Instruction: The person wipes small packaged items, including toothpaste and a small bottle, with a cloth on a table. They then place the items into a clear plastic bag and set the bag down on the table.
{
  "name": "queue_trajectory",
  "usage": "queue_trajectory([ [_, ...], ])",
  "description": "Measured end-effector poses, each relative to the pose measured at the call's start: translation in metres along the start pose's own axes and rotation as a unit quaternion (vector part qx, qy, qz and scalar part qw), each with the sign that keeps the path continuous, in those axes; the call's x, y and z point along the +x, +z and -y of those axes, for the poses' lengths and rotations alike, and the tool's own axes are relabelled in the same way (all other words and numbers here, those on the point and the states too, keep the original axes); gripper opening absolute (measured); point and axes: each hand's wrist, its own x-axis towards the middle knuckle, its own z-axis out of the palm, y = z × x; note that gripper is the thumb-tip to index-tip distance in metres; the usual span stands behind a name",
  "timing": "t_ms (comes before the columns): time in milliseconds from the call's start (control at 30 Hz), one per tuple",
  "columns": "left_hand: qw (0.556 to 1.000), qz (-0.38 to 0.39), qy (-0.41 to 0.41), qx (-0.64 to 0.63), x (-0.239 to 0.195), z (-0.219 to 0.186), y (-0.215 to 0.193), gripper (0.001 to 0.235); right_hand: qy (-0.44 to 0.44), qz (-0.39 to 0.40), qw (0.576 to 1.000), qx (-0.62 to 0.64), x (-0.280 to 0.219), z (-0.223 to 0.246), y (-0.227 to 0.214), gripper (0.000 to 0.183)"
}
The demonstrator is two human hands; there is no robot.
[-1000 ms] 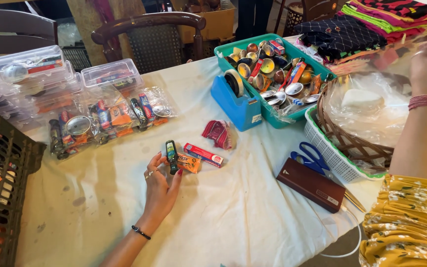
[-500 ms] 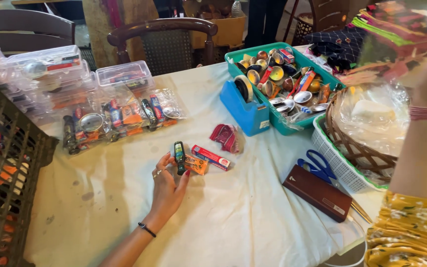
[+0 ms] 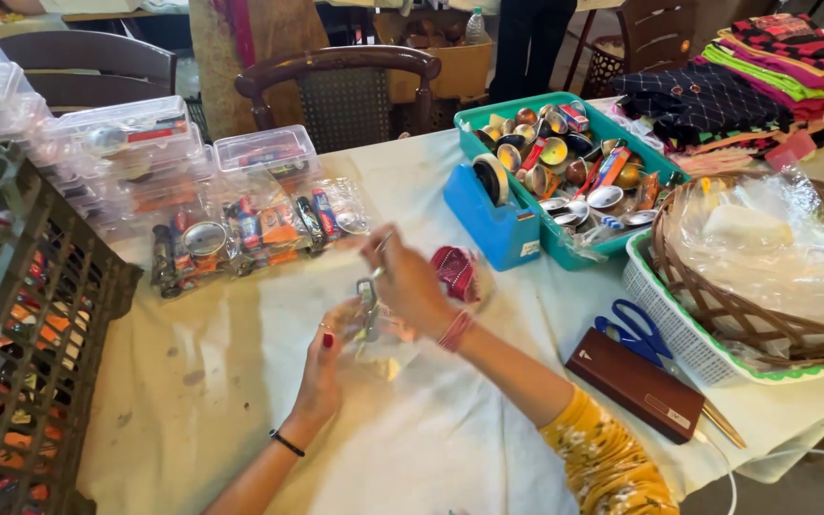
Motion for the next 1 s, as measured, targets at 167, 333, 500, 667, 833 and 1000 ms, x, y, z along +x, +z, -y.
queue_trajectory([
  [167,0.992,-0.069,-0.074,-0.077,0.012,0.011,-0.011,0.066,-0.063,0.048,0.996,0.034,-0.021,-0.024,0.02,0.018],
  [333,0.969,-0.085,-0.123,-0.196,0.014,0.031,-0.033,0.049,-0.073,0.067,0.994,0.049,-0.018,-0.032,-0.004,0.017],
  [500,0.958,-0.092,-0.182,-0.202,0.016,0.032,-0.035,0.038,-0.067,0.144,0.985,0.072,-0.029,-0.023,-0.03,0.015],
  [667,0.953,-0.075,-0.184,-0.227,0.018,0.009,-0.029,0.043,-0.074,0.149,0.975,0.15,-0.03,-0.046,-0.025,0.009],
  [833,0.952,-0.042,-0.184,-0.241,0.018,0.012,-0.031,0.045,0.042,0.175,0.917,0.356,-0.026,-0.081,-0.008,0.012],
  [1000,0.958,-0.117,-0.243,-0.095,0.017,0.007,-0.029,0.038,-0.007,0.064,0.947,0.313,-0.025,-0.107,-0.003,0.038],
])
